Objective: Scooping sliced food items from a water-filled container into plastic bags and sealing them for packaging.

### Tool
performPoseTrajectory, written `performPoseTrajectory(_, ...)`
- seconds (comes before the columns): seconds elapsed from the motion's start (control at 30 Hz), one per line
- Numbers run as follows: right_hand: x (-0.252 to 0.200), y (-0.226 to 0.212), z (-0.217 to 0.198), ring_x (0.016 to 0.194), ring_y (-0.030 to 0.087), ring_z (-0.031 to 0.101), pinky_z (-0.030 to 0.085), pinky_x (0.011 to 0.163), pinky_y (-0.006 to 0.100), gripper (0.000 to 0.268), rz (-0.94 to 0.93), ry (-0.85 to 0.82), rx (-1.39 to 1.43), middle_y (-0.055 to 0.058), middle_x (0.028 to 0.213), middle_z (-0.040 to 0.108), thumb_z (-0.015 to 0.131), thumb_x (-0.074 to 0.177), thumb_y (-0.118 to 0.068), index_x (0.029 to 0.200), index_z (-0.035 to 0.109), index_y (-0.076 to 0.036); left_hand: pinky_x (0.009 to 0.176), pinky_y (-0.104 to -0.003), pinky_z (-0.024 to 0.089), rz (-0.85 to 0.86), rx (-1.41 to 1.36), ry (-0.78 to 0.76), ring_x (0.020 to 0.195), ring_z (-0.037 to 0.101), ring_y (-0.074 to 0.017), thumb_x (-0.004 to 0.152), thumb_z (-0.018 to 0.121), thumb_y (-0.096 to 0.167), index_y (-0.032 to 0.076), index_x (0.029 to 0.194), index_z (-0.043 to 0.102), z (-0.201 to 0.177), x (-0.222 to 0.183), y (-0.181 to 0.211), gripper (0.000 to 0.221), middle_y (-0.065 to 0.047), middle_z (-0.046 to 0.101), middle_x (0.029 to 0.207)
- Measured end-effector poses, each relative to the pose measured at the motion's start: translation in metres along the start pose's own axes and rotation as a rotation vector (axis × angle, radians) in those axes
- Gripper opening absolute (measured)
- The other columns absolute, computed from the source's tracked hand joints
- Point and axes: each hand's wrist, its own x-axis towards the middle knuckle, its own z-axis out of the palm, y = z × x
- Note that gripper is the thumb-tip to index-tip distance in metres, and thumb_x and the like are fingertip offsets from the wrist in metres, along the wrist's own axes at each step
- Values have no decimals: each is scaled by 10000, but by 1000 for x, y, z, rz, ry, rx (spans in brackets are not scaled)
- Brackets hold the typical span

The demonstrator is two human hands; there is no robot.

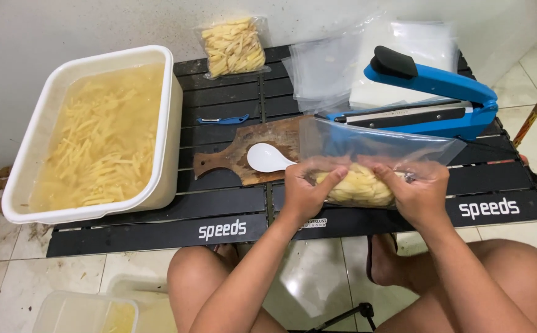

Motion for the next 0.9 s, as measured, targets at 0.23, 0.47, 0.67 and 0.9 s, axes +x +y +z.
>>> performPoseTrajectory(0.23, 6, -67, 11, 677, 126, 611, 486, 667, 298, 262, -119, -14, 43, 110, 674, 685, 919, 936, -204, 776, 761, -71, 653, -293, 584, -23, -165, 137, 768, 714, -108, 817, 895, 170, 92, 856, 812, -18, 6, 32, 120, -102, 771, 760)
performPoseTrajectory(0.47, 60, -202, 65, 639, 167, 720, 460, 546, 308, 310, -497, -314, -449, 56, 834, 794, 769, 966, -374, 926, 842, -76, 860, -428, 621, -6, -531, 368, 946, 763, -259, 845, 833, 188, 44, 860, 798, -70, 26, 59, 149, -185, 790, 976)
performPoseTrajectory(0.67, 79, -324, 162, 474, 156, 544, 408, 568, 377, 307, -679, -640, -640, 63, 646, 752, 806, 926, -431, 824, 856, -146, 932, -445, 565, -88, -1069, 472, 1039, 696, -274, 902, 773, 389, 159, 974, 733, -116, 44, 72, 245, -85, 743, 1076)
performPoseTrajectory(0.9, 57, -395, 252, 822, 450, 696, 532, 645, 530, 401, -664, -830, -1011, 263, 931, 707, 857, 803, -401, 914, 792, -22, 1062, -458, 482, -110, -1493, 432, 1267, 557, -305, 901, 715, 561, 175, 1422, 614, -146, 56, 74, 656, -115, 611, 1383)
